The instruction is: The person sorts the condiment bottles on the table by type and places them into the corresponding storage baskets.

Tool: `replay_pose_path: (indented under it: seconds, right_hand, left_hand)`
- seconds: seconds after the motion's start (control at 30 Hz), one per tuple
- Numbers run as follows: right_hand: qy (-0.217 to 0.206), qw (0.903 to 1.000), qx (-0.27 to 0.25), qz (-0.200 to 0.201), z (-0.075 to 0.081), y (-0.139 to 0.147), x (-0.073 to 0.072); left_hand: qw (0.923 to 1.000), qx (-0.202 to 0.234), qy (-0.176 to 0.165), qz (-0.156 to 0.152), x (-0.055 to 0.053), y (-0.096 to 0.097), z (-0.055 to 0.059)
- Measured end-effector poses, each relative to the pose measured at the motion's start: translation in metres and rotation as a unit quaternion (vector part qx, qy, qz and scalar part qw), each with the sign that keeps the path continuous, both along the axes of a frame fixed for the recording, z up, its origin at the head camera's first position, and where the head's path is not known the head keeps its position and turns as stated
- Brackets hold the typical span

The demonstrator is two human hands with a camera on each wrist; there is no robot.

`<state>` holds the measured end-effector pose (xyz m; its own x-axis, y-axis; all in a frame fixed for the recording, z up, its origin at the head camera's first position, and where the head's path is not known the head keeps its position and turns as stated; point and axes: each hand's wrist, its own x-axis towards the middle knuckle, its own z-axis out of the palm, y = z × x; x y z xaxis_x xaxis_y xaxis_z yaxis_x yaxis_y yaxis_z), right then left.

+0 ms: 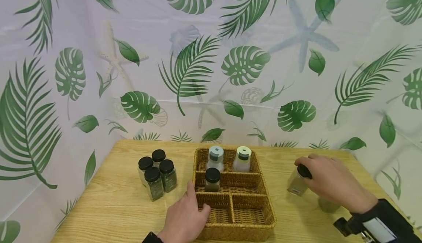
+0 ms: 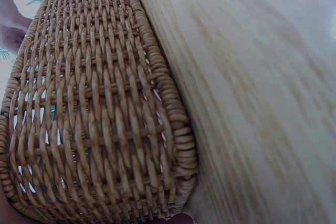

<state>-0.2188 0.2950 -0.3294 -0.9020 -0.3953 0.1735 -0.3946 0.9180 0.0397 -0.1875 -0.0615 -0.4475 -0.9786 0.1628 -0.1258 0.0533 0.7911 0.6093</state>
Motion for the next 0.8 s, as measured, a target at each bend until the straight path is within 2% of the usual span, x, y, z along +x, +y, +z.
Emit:
replay_pose_path:
  seconds: [0.2, 0.4, 0.8]
  right_hand:
    - [0.027, 0.9991, 0.0, 0.033, 0.014, -0.015, 0.003]
    - [0.031, 0.9986, 0.018, 0.039, 0.026, -0.031, 0.008]
    - [0.055, 0.9956, 0.024, 0.072, 0.037, -0.059, 0.013]
  left_hand:
    - [1.0, -0.003, 0.002, 0.003, 0.0, 0.0, 0.002]
    - [1.0, 0.001, -0.002, 0.004, 0.0, 0.0, 0.002]
    - [1.0, -0.001, 0.003, 0.002, 0.0, 0.0, 0.0]
